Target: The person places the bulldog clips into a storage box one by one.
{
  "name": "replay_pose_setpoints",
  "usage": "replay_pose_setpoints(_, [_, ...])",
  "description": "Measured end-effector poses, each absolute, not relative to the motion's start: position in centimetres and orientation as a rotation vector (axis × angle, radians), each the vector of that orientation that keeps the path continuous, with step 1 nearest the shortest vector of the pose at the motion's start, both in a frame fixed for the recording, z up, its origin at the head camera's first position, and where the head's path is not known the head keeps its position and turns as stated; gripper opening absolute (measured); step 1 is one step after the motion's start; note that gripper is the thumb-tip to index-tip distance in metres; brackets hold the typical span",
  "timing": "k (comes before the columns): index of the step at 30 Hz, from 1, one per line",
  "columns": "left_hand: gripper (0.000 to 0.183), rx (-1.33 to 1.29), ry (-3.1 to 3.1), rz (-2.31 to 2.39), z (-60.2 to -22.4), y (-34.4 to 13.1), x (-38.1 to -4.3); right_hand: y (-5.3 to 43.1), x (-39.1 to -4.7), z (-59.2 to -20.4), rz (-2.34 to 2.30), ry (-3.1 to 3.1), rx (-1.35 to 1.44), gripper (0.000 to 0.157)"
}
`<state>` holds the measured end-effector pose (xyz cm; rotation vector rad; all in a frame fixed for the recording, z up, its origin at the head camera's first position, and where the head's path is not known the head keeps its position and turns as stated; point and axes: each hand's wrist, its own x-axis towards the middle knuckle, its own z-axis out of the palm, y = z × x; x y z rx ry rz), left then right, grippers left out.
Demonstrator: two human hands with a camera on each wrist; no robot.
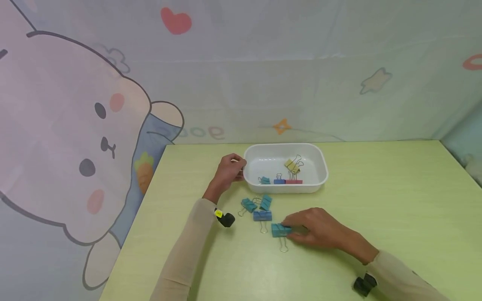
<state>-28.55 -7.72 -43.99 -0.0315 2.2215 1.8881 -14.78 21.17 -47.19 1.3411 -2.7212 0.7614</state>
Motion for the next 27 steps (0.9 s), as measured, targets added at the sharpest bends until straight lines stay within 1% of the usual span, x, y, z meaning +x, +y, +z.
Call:
replay_pose_setpoints(6, [0.023,-0.041,2.225,1.888,-44.0,-7.7,-28.5,21.0,-15.0,-46.6,0.760,-2.674,1.399,0.031])
replay_pose_setpoints(16, [0.022,-0.058,2.213,1.899,-43.9,-7.6,-28.4,20.8,-16.3,-44.3,0.716,-2.547,1.449,0.033])
replay_pose_setpoints(27, [0.022,-0.047,2.208,1.903,-43.9,-7.7,-28.5,20.5,-18.7,-39.3,0.630,-2.348,1.408,0.039])
